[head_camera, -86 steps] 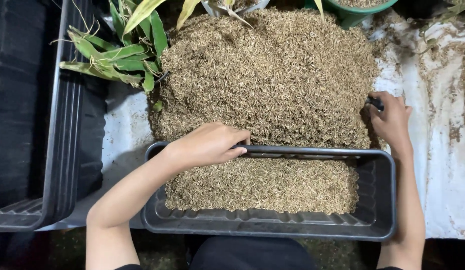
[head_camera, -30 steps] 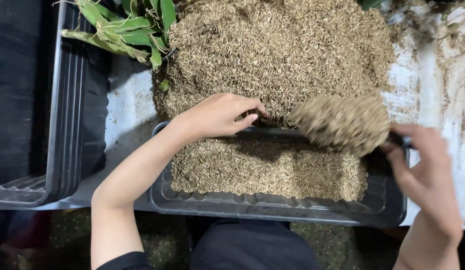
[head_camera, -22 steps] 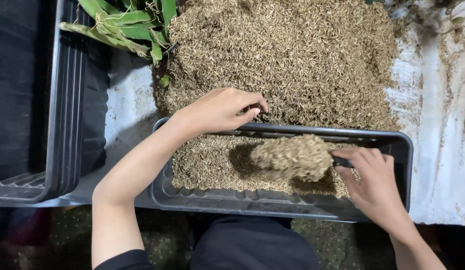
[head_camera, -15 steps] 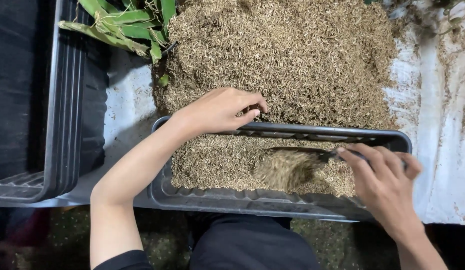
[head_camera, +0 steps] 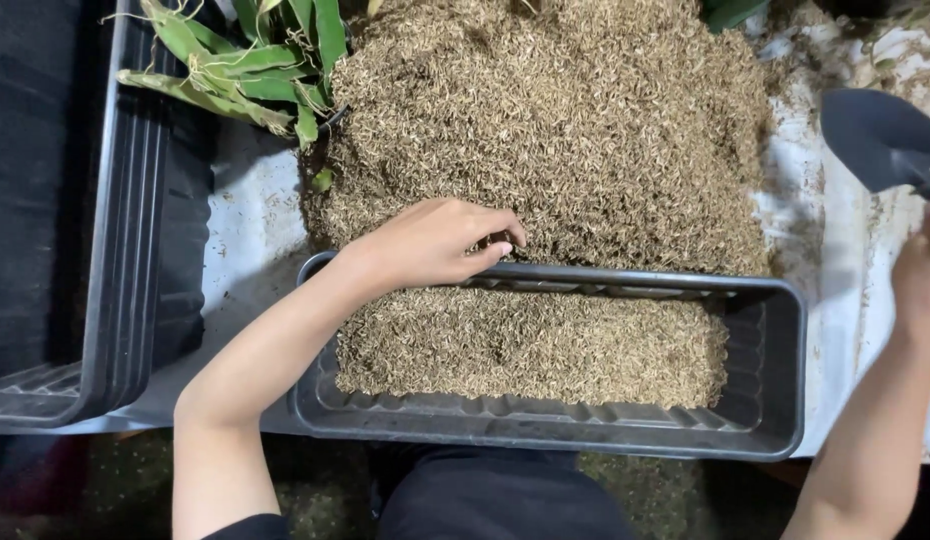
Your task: The person uses a small hand trowel to scoop a fibrous brown substrate from a large pile and transfers it into a black rectangular tray. They repeatedly spread and press the material with their hands to level it across the tray surface.
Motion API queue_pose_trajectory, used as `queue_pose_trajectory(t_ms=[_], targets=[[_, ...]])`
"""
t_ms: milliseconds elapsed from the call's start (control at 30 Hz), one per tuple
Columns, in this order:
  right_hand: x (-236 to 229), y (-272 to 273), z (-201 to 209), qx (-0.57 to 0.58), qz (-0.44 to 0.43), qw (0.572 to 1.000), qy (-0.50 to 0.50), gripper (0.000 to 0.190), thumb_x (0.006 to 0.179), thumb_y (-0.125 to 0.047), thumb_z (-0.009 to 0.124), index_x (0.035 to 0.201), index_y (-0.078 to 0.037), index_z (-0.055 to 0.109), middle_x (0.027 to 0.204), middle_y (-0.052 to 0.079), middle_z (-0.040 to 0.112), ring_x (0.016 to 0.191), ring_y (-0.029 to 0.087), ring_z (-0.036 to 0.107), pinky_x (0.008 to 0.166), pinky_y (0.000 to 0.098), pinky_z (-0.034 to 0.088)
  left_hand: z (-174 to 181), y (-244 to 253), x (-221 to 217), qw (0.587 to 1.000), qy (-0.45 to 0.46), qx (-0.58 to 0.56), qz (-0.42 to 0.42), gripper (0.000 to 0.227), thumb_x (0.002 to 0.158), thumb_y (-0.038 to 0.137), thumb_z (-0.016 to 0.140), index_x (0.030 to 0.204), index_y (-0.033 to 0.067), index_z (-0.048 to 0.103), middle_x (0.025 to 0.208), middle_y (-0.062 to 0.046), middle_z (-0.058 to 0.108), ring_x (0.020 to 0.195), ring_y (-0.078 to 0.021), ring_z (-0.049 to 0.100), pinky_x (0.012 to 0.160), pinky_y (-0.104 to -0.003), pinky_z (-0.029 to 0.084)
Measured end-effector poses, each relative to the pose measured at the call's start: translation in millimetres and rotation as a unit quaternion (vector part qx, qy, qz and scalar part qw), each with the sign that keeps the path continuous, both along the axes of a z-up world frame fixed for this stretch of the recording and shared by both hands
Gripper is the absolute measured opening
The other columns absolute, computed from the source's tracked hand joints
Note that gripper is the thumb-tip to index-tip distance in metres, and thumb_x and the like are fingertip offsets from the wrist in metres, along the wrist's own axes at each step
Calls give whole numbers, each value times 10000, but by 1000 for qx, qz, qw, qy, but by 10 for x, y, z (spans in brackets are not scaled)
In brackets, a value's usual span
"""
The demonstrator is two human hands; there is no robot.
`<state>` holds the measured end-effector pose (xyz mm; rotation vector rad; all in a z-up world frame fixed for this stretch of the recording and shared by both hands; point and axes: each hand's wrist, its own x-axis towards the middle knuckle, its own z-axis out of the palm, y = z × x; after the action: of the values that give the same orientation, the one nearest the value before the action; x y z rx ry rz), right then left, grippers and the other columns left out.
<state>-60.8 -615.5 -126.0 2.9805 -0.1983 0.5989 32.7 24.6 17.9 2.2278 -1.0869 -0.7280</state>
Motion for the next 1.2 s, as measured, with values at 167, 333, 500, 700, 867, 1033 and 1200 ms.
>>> queue_pose_trajectory(t_ms=[167, 333, 500, 700, 867, 1033, 1200], targets=[[800, 337, -90, -121, -79, 983, -113, 380, 816, -74, 818, 1164, -137, 678, 1030, 59, 660, 869, 286, 667, 586, 426, 403, 66, -6, -4, 999, 19, 27, 10, 312, 1016, 227, 438, 1272, 199, 614, 871, 5, 702, 459, -69, 437, 411, -204, 419], [1333, 928, -160, 140, -54, 986, -77, 242, 893, 100, 717, 1094, -21, 656, 1073, 114, 650, 972, 253, 550, 854, 377, 403, 55, -8, 7, 999, 27, 29, 13, 310, 1018, 227, 428, 1262, 190, 616, 914, -2, 698, 462, -65, 424, 411, -189, 413], [1222, 1338, -84, 175, 33, 983, -37, 257, 1005, 44, 669, 1217, -91, 615, 1137, 118, 607, 1032, 319, 467, 887, 456, 256, 40, -6, 24, 1000, 24, 11, -5, 294, 1019, 221, 459, 1259, 162, 619, 889, -7, 705, 402, -53, 384, 386, -174, 425], [1081, 1497, -36, 230, 75, 967, 78, 280, 956, 79, 573, 1217, -1, 639, 1210, 162, 666, 1147, 345, 539, 1025, 577, 281, 28, -11, 27, 1000, 18, 5, -23, 282, 1016, 250, 442, 1213, 190, 635, 884, 3, 692, 430, -70, 407, 398, -226, 398], [1046, 1591, 225, 249, 52, 962, 102, 279, 1010, -7, 622, 1287, 28, 628, 1217, 208, 647, 1144, 365, 480, 938, 531, 263, 67, -1, 18, 999, 31, 14, -8, 293, 1017, 247, 445, 1242, 183, 621, 941, -7, 698, 421, -62, 387, 387, -199, 394], [947, 1551, 441, 270, 61, 956, 101, 279, 1053, -61, 621, 1319, 25, 615, 1308, 229, 614, 1214, 392, 472, 1004, 600, 207, 66, 2, 19, 1000, 27, 8, -11, 296, 1018, 246, 444, 1240, 179, 627, 938, -9, 705, 420, -60, 391, 431, -206, 449], [880, 1577, 690, 290, 44, 950, 108, 306, 1067, -15, 628, 1344, 111, 589, 1273, 323, 571, 1183, 417, 471, 942, 568, 395, 0, 1, 10, 1000, 9, 0, -24, 300, 1022, 247, 420, 1223, 173, 631, 845, 2, 690, 415, -68, 375, 390, -210, 408]])
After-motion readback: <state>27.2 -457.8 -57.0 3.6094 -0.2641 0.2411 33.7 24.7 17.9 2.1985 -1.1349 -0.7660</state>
